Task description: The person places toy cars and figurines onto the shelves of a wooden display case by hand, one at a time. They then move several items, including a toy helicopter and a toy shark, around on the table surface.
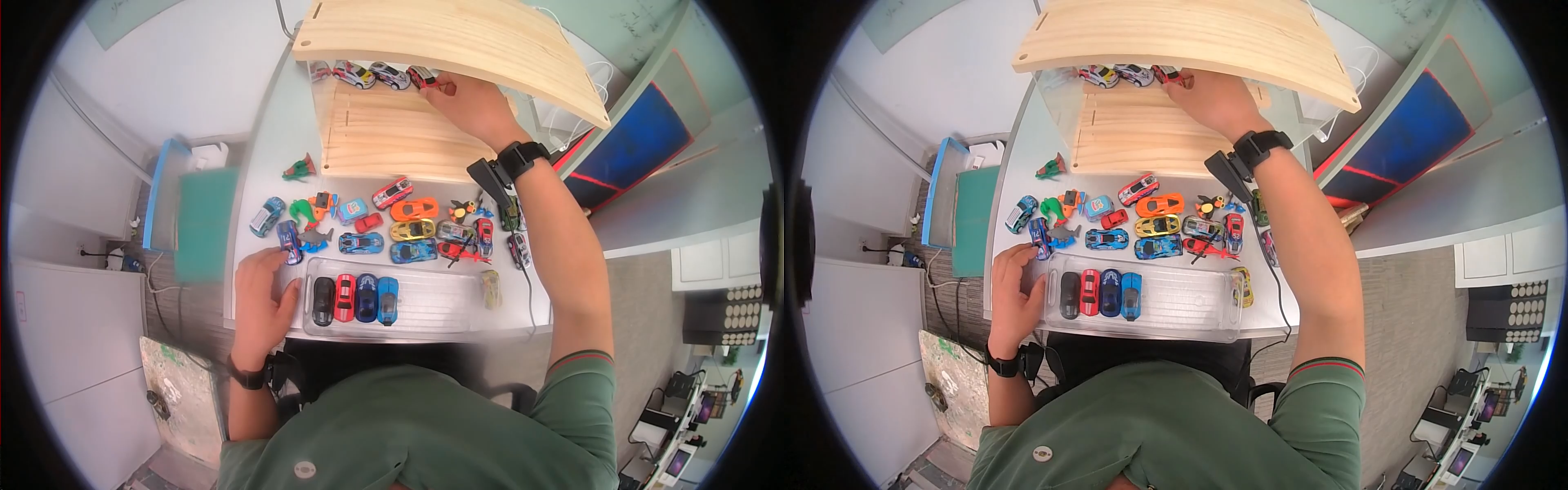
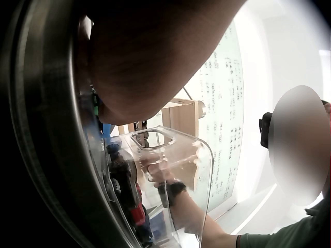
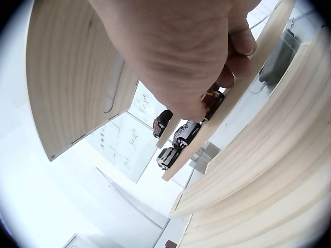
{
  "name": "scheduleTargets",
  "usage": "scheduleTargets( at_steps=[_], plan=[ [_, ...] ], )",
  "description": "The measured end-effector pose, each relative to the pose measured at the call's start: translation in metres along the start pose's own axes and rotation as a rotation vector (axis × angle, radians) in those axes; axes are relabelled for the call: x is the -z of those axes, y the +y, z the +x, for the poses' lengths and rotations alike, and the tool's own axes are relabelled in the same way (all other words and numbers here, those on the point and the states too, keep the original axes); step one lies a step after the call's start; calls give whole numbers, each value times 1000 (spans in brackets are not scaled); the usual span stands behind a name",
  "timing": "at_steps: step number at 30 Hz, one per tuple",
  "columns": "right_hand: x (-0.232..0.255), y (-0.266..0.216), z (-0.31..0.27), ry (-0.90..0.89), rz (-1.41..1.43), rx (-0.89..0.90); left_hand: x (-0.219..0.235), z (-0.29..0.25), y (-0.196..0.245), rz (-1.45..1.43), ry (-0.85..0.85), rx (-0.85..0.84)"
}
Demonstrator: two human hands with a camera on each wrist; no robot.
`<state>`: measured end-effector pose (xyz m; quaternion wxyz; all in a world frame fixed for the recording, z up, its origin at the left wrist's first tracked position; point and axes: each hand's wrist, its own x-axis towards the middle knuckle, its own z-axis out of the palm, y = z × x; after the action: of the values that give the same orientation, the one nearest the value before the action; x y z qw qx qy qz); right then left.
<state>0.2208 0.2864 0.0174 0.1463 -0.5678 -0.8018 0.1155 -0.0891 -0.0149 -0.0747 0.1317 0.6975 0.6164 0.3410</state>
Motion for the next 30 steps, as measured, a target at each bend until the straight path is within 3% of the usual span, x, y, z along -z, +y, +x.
scheduleTargets(
  at_steps=[9, 13, 16, 21, 30],
  plan=[
    [4, 16, -17, 152, 45, 55, 0, 1, 0, 0, 0, -12],
    [19, 20, -56, 95, 136, 13, 1, 1, 1, -2, 3, -15],
    [23, 23, -91, 175, 296, 34, 0, 1, 1, 9, 5, -19],
    [32, 18, -152, 71, 425, -117, 0, 0, 2, 4, 5, -17],
    [23, 53, -230, 94, 523, -258, -2, -1, 1, 13, 11, -22]
  ],
)
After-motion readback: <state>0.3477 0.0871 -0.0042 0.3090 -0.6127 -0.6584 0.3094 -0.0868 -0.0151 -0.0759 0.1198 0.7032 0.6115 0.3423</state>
